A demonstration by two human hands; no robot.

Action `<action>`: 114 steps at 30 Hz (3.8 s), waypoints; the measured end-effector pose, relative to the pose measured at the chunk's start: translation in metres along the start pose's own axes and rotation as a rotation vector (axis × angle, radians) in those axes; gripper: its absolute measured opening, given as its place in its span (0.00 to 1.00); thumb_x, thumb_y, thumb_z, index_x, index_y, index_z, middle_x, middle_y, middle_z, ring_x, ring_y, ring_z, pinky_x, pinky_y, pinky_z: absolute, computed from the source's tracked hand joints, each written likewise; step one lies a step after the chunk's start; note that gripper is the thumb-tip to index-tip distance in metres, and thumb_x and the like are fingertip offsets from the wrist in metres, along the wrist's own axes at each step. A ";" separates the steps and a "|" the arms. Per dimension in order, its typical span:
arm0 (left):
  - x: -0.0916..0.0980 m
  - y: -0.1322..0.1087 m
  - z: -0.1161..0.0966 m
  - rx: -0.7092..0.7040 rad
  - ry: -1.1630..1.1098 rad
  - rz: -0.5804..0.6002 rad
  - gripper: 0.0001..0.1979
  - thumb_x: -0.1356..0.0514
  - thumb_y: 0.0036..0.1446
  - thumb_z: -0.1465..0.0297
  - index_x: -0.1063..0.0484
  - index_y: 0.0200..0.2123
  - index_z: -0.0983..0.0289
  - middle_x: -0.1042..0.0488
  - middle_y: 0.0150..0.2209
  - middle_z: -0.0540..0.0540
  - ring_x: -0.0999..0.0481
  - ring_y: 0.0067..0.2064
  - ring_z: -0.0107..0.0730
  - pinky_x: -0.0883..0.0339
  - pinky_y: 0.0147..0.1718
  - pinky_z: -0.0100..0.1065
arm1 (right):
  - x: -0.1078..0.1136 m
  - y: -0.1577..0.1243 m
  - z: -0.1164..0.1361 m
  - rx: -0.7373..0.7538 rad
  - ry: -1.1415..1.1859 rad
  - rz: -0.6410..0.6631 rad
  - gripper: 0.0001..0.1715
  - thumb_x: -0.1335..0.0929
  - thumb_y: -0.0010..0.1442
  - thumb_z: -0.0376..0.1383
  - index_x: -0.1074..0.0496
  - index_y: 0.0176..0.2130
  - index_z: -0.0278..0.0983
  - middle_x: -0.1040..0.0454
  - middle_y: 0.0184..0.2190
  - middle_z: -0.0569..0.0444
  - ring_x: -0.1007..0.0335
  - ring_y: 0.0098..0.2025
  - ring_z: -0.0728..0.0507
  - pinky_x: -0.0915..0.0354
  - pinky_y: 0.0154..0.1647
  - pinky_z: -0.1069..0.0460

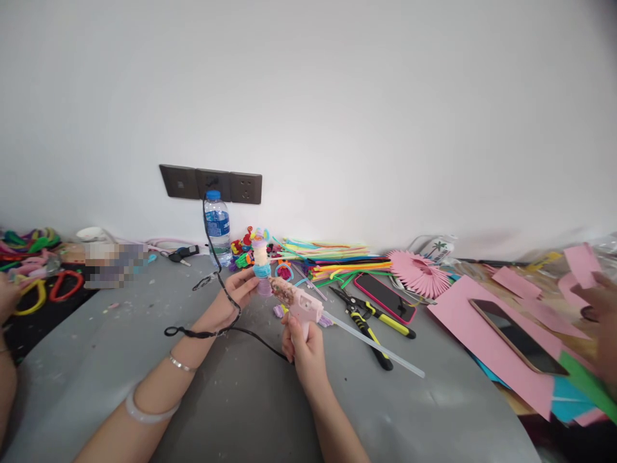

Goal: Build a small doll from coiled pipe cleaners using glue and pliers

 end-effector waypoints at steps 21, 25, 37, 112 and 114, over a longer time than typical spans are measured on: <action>-0.005 -0.003 -0.003 0.033 0.057 -0.012 0.17 0.31 0.51 0.66 0.21 0.45 0.63 0.19 0.43 0.57 0.21 0.44 0.37 0.30 0.43 0.32 | 0.001 -0.002 0.004 0.019 -0.014 -0.019 0.33 0.33 0.51 0.64 0.37 0.26 0.37 0.49 0.11 0.67 0.57 0.12 0.55 0.56 0.13 0.57; -0.006 -0.004 -0.003 0.038 0.073 0.012 0.17 0.31 0.51 0.67 0.21 0.45 0.63 0.19 0.42 0.57 0.21 0.42 0.36 0.30 0.42 0.32 | 0.001 -0.001 0.003 0.014 -0.013 -0.015 0.32 0.33 0.51 0.63 0.38 0.25 0.38 0.49 0.11 0.66 0.57 0.13 0.55 0.56 0.13 0.57; -0.001 -0.002 -0.004 -0.015 0.081 -0.033 0.19 0.32 0.51 0.66 0.22 0.48 0.63 0.20 0.45 0.57 0.22 0.46 0.37 0.31 0.46 0.34 | 0.001 -0.002 -0.003 0.009 -0.018 0.010 0.33 0.33 0.52 0.62 0.45 0.20 0.39 0.49 0.12 0.65 0.56 0.13 0.55 0.56 0.14 0.57; -0.007 -0.004 -0.010 -0.044 0.151 -0.042 0.18 0.30 0.48 0.65 0.22 0.44 0.63 0.19 0.42 0.57 0.21 0.43 0.39 0.29 0.43 0.35 | 0.003 -0.003 -0.004 0.054 -0.051 -0.001 0.32 0.34 0.56 0.60 0.44 0.19 0.39 0.48 0.12 0.64 0.55 0.13 0.55 0.56 0.14 0.56; -0.005 -0.004 -0.010 -0.058 0.154 -0.057 0.18 0.31 0.49 0.65 0.23 0.44 0.62 0.19 0.43 0.56 0.21 0.44 0.38 0.30 0.43 0.34 | 0.002 -0.003 -0.004 0.060 -0.072 0.017 0.33 0.35 0.57 0.60 0.45 0.18 0.39 0.48 0.11 0.64 0.55 0.14 0.55 0.56 0.15 0.56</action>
Point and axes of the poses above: each hand's wrist, its own y-axis towards the middle knuckle, its own x-axis out of the back of the hand, z = x × y, the point moved 4 cm from there along y, towards the middle knuckle
